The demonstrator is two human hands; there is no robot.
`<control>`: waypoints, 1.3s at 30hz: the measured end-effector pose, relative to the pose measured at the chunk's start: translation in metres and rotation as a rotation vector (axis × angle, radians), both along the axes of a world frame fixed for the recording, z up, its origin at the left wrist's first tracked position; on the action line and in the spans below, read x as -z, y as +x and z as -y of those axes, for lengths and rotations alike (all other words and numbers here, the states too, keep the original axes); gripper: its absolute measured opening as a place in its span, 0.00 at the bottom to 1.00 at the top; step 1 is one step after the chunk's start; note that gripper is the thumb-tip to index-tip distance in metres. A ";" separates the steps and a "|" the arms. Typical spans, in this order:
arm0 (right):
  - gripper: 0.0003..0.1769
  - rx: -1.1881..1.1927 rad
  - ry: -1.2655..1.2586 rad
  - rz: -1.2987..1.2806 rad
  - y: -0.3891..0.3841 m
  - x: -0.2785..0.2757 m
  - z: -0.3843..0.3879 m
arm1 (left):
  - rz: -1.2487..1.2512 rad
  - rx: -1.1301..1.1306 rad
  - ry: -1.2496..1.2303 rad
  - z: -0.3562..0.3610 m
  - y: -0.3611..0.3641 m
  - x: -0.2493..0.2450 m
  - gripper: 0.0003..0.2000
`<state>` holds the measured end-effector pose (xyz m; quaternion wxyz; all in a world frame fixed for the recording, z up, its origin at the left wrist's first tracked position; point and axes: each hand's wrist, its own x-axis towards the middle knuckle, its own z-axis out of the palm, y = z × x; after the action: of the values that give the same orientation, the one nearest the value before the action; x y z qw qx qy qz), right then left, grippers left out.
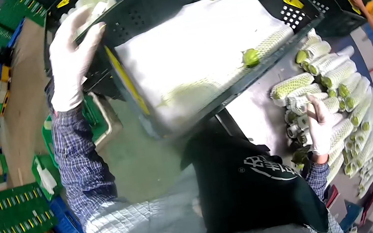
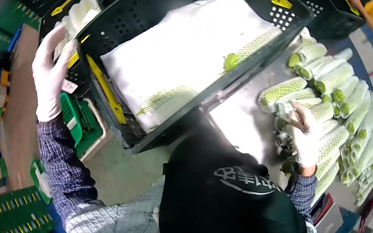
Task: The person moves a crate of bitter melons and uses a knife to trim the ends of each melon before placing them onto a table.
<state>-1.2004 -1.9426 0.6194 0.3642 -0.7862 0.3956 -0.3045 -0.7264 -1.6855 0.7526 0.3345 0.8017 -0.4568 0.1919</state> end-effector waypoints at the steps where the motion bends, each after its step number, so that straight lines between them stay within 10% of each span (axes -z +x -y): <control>1: 0.21 0.003 -0.022 -0.013 0.001 0.000 -0.004 | -0.004 0.199 0.066 0.029 -0.024 -0.012 0.22; 4: 0.18 0.050 -0.066 -0.145 0.002 -0.008 -0.022 | -0.343 0.807 0.237 0.104 -0.049 0.026 0.25; 7: 0.21 0.054 0.002 -0.080 -0.018 0.000 -0.025 | 0.087 0.535 1.033 0.146 -0.099 0.046 0.23; 15: 0.18 0.302 0.227 0.091 -0.073 0.016 -0.032 | -0.842 0.568 1.214 0.180 -0.063 0.136 0.38; 18: 0.19 0.300 0.197 0.133 -0.071 0.017 -0.032 | -0.643 0.547 1.331 0.183 -0.075 0.118 0.38; 33: 0.18 0.203 0.083 -0.040 -0.055 0.003 -0.035 | -1.048 0.597 1.228 0.186 -0.036 0.129 0.34; 39: 0.24 0.178 0.072 0.094 -0.051 -0.007 -0.019 | -1.101 0.825 0.269 0.171 -0.038 0.026 0.33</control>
<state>-1.2514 -1.9240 0.6260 0.3819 -0.7192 0.4571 -0.3577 -0.7647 -1.8566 0.7261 0.4606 0.5778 -0.5078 -0.4428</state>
